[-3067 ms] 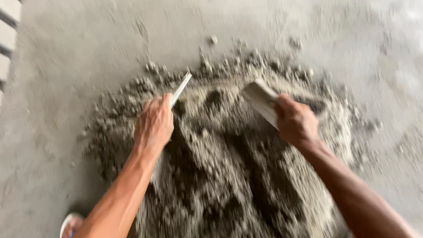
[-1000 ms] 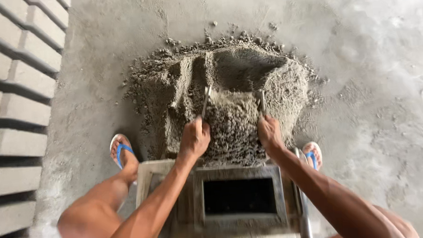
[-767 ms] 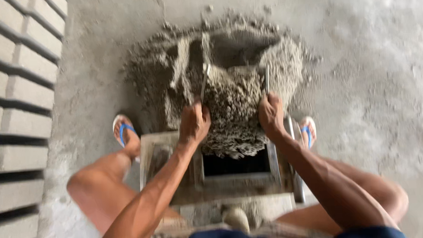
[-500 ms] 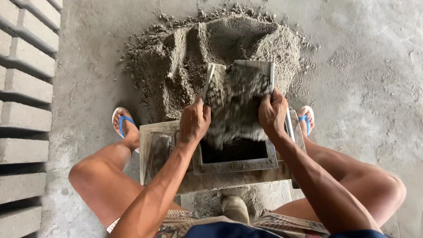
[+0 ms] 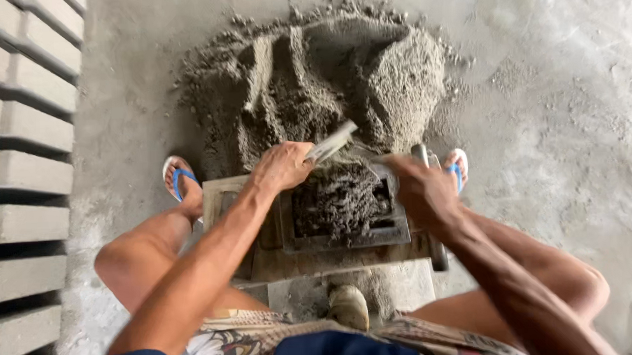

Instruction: The person scoops wet concrete into a rectangular metal mold using a trowel, levels the surface, and then flips the mold to release the formed brick onto a stack. The process is repeated multiple times.

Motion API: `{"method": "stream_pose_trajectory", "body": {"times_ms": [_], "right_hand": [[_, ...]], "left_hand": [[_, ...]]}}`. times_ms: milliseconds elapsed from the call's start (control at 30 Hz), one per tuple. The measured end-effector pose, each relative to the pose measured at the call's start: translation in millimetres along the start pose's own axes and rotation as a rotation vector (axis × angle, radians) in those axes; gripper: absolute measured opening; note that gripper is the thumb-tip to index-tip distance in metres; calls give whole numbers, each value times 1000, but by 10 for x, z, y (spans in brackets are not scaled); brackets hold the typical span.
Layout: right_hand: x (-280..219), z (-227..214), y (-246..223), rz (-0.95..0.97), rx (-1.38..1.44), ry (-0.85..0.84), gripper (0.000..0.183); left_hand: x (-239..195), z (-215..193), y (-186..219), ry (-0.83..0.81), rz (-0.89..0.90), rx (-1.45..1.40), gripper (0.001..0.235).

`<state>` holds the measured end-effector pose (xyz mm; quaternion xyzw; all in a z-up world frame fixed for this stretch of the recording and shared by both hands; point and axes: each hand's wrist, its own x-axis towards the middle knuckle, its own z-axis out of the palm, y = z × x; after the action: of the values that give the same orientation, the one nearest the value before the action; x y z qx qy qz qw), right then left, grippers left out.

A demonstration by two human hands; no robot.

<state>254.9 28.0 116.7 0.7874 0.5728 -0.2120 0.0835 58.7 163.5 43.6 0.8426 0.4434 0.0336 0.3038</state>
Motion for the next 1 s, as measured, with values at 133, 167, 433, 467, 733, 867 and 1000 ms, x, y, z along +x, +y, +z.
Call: {"method": "stream_pose_trajectory", "body": {"times_ms": [133, 167, 433, 467, 733, 867, 1000], "right_hand": [[-263, -32, 249, -734, 148, 353, 24], [-366, -127, 161, -970, 307, 269, 36], [591, 816, 663, -608, -26, 203, 7], [778, 850, 768, -553, 4, 240, 8], [1822, 220, 276, -65, 91, -242, 41], [2089, 654, -245, -363, 42, -298, 34], [2051, 391, -245, -392, 41, -389, 35]], "left_hand": [[-395, -329, 596, -221, 86, 135, 23], [-417, -275, 603, -151, 230, 298, 27], [-21, 65, -21, -92, 273, 60, 33], [123, 54, -152, -44, 143, -23, 41], [600, 30, -598, -40, -283, -147, 44], [398, -187, -595, -60, -402, -167, 56], [80, -399, -301, -54, -472, -226, 55]]}}
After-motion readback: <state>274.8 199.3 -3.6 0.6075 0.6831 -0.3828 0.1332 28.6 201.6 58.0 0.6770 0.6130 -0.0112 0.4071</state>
